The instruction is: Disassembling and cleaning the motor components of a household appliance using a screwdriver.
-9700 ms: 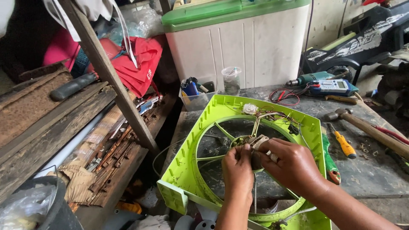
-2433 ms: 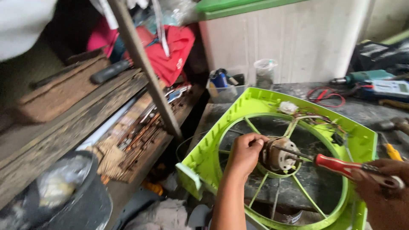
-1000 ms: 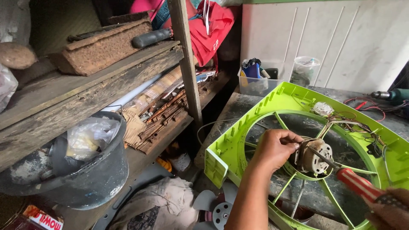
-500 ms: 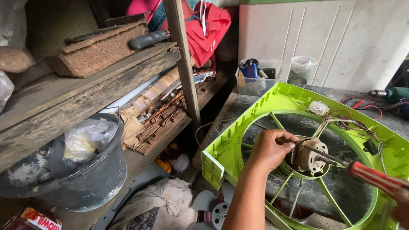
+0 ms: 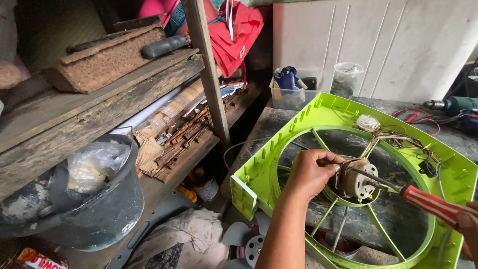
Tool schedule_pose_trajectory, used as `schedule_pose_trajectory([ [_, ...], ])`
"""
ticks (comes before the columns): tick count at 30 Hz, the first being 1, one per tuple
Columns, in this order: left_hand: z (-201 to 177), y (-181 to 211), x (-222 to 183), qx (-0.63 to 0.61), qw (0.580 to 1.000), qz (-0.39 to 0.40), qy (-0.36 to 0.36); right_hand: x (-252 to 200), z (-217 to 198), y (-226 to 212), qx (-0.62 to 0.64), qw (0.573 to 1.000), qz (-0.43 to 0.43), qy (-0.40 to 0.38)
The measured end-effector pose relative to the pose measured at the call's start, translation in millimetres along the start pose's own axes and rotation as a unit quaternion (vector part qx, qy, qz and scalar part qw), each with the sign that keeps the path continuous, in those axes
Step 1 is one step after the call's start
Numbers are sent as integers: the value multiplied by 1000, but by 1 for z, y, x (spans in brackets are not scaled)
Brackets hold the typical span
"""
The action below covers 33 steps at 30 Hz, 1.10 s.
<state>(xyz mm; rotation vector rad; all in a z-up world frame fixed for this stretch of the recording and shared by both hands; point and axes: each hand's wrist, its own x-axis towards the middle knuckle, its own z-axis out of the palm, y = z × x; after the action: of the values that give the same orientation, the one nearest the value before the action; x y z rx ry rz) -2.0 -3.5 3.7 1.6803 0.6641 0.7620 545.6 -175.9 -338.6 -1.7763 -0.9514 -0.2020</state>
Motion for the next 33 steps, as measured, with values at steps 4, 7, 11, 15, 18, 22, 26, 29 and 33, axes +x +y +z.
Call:
schedule_pose_trajectory([
  [4, 0, -2, 1, -10, 1000, 3, 9, -36, -10, -62, 141, 986, -79, -52],
  [7, 2, -5, 2, -11, 1000, -10, 10, -78, -21, -181, 82, 996, -43, 2],
  [11, 2, -11, 7, -15, 1000, 6, 12, -89, -29, -245, 56, 998, -40, -9],
  [15, 2, -13, 8, -10, 1000, 10, 11, -91, -35, -268, 45, 998, -32, -14],
  [18, 3, -17, 11, -8, 1000, 19, 10, -95, -39, -278, 36, 998, -57, -6],
  [22, -1, 0, -1, -11, 1000, -14, 6, -109, -48, -340, 10, 995, -100, -7],
  [26, -1, 5, -5, 6, 1000, -21, 8, -128, -59, -429, 4, 988, -155, 10],
  [29, 1, 5, -5, 21, 1000, -9, 10, -122, -72, -475, -58, 973, -221, 12],
  [33, 3, -1, -1, 26, 999, 8, 21, -122, -73, -479, -115, 976, -179, 45],
])
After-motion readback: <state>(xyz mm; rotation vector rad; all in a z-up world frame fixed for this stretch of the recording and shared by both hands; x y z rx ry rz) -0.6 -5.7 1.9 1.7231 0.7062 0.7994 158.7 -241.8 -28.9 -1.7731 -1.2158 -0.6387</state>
